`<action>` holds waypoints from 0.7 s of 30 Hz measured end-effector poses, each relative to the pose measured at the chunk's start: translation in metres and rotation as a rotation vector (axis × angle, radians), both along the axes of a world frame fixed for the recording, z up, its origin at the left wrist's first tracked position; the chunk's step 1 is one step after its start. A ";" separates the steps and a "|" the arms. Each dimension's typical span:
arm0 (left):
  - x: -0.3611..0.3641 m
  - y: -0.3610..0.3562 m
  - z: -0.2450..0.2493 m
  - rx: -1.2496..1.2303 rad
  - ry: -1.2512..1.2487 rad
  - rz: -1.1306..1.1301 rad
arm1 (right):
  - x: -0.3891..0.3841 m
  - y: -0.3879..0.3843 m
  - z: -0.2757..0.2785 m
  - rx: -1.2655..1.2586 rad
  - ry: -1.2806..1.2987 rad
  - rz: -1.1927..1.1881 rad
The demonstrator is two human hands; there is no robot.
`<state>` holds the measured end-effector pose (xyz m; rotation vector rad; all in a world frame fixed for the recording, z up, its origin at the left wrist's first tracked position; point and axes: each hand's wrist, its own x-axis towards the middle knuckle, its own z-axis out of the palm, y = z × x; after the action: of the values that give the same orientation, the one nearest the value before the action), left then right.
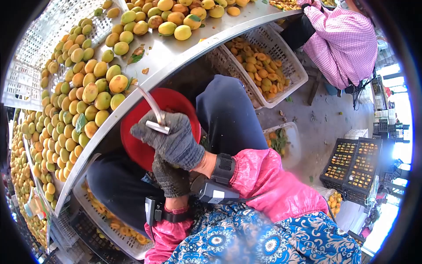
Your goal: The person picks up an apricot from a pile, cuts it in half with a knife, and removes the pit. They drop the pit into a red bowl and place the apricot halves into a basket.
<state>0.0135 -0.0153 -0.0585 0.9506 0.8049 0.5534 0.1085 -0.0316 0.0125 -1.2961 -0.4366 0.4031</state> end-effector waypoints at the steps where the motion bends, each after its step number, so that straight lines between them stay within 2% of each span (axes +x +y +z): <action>1: -0.001 0.003 0.000 0.000 -0.002 0.003 | 0.003 -0.001 0.017 -0.019 0.124 -0.003; 2: -0.004 0.009 0.000 -0.187 -0.026 0.029 | 0.007 -0.002 0.019 -0.017 0.121 0.003; 3: -0.006 0.013 0.000 -0.372 -0.047 0.053 | 0.010 -0.002 0.021 0.014 0.278 0.014; 4: -0.007 0.013 0.005 -0.366 -0.044 0.051 | 0.011 -0.003 0.021 0.048 0.438 0.019; 6: -0.006 0.012 0.015 0.410 0.182 -0.161 | 0.011 -0.003 0.017 0.086 0.406 -0.026; 7: -0.006 0.010 0.013 0.410 0.180 -0.160 | 0.011 -0.005 0.019 0.055 0.376 -0.019; 9: -0.006 0.006 0.008 0.215 0.099 -0.086 | 0.010 -0.008 0.019 0.026 0.347 -0.017; 10: -0.007 0.005 0.009 0.218 0.098 -0.089 | 0.009 -0.007 0.018 0.051 0.370 -0.031; 12: -0.006 0.004 0.012 0.624 0.164 -0.170 | 0.009 -0.007 0.014 0.080 0.388 -0.052; 13: -0.005 0.004 0.015 0.626 0.158 -0.173 | 0.009 -0.008 0.010 0.051 0.322 -0.043; 15: -0.006 0.004 0.023 0.958 0.272 -0.209 | 0.007 -0.005 0.006 0.055 0.256 -0.053; 16: -0.009 0.006 0.016 0.955 0.249 -0.213 | 0.005 -0.004 0.002 0.051 0.238 -0.067; 18: -0.011 0.007 -0.008 -0.287 0.041 0.025 | 0.008 -0.006 -0.008 0.131 0.371 -0.027; 20: -0.012 0.001 -0.017 0.671 0.039 -0.153 | -0.004 -0.009 -0.013 0.091 0.146 0.022; 21: -0.020 0.005 -0.033 0.765 0.143 -0.180 | -0.019 -0.004 -0.030 0.044 -0.100 0.012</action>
<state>-0.0070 -0.0106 -0.0919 1.7632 0.6231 0.6533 0.0891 -0.0355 -0.0172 -1.2751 -0.5346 0.3381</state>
